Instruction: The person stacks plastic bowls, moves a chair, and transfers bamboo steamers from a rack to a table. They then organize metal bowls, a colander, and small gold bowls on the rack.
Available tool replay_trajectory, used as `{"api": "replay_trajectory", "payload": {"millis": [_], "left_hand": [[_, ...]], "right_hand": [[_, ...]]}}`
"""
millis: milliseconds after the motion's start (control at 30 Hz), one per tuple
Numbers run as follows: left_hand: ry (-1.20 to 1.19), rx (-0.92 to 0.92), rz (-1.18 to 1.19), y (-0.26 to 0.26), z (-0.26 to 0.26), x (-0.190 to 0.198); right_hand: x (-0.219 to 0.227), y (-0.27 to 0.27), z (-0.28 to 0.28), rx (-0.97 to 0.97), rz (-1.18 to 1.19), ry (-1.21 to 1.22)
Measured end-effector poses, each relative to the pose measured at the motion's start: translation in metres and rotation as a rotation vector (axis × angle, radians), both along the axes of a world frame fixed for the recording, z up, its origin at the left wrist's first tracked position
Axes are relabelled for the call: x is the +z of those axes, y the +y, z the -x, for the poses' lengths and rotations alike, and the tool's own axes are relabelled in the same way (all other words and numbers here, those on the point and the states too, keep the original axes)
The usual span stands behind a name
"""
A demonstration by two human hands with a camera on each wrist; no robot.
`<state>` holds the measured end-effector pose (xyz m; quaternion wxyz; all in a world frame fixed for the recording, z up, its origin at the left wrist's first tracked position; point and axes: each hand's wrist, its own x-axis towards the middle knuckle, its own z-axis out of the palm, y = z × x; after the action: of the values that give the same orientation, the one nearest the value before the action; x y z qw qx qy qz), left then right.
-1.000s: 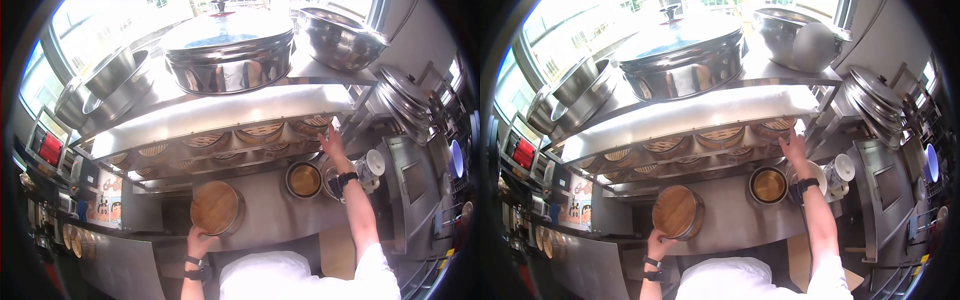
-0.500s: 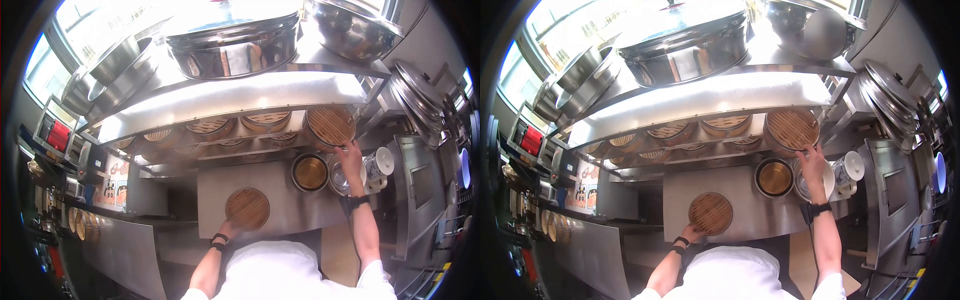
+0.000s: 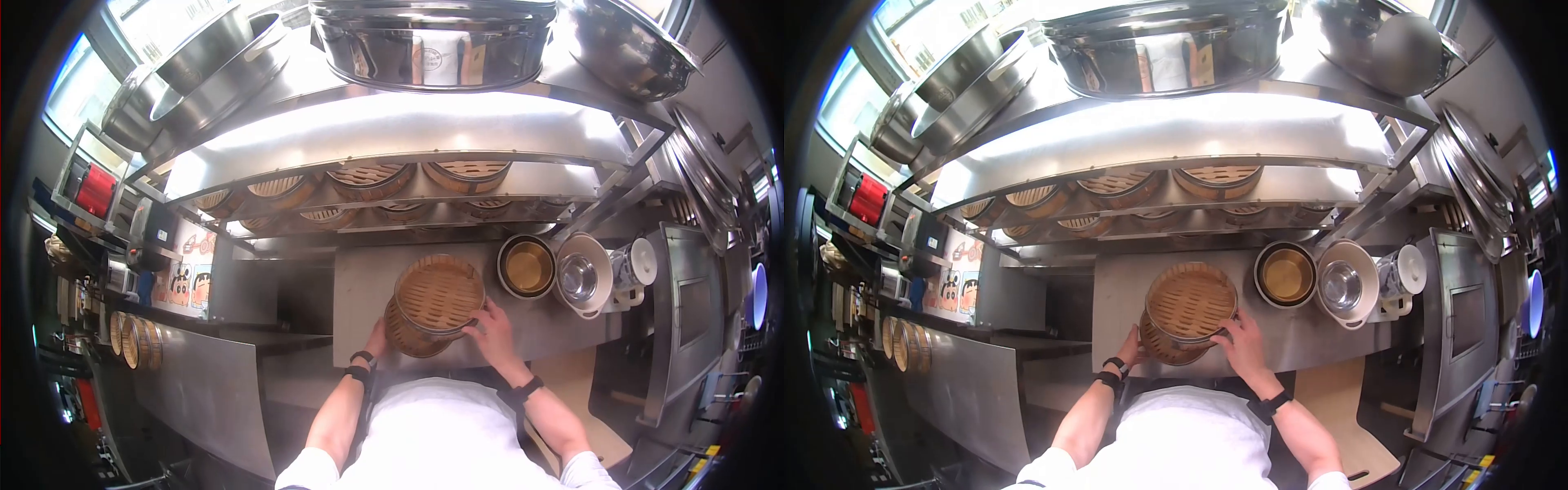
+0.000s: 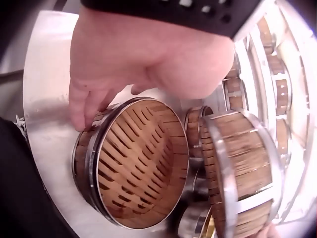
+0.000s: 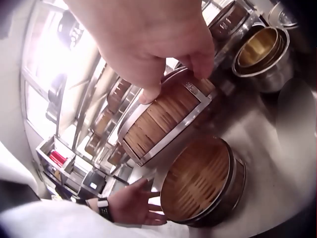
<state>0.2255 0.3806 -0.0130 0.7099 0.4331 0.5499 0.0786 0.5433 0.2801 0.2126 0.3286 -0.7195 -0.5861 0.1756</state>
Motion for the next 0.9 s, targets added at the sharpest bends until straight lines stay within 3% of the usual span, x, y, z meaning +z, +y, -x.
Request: {"api": "replay_trajectory", "payload": {"millis": [33,100,233,300,467,533,633,700,767,900], "left_hand": [[0.0,0.009,0.002,-0.001,-0.005,0.022],[-0.003,0.328,0.24,-0.006,-0.028,0.102],[-0.072,0.301,0.243,-0.003,-0.022,0.094],[-0.014,0.072,0.056,0.002,-0.021,0.082],[-0.03,0.087,-0.011,-0.001,-0.02,0.072],[-0.023,0.095,-0.083,-0.004,-0.019,0.063],[-0.084,0.151,-0.081,-0.002,-0.02,0.069],[0.097,0.036,0.041,0.003,-0.022,0.091],[0.111,0.0,-0.032,0.002,-0.024,0.104],[0.117,-0.029,-0.09,-0.001,-0.02,0.092]], "right_hand": [[-0.009,0.002,0.009,0.063,0.034,-0.025],[-0.022,-0.002,0.023,0.115,0.039,-0.063],[-0.057,-0.019,0.023,0.264,0.138,-0.144],[-0.064,-0.026,0.021,0.278,0.183,-0.132],[-0.071,-0.021,0.008,0.301,0.193,-0.05],[-0.071,-0.012,0.005,0.121,0.215,0.318],[-0.074,0.003,0.0,0.042,0.331,0.317],[-0.087,0.015,0.0,0.04,0.382,0.293],[-0.099,0.023,-0.002,0.032,0.432,0.268],[-0.118,0.033,0.003,0.082,0.471,0.323]]}}
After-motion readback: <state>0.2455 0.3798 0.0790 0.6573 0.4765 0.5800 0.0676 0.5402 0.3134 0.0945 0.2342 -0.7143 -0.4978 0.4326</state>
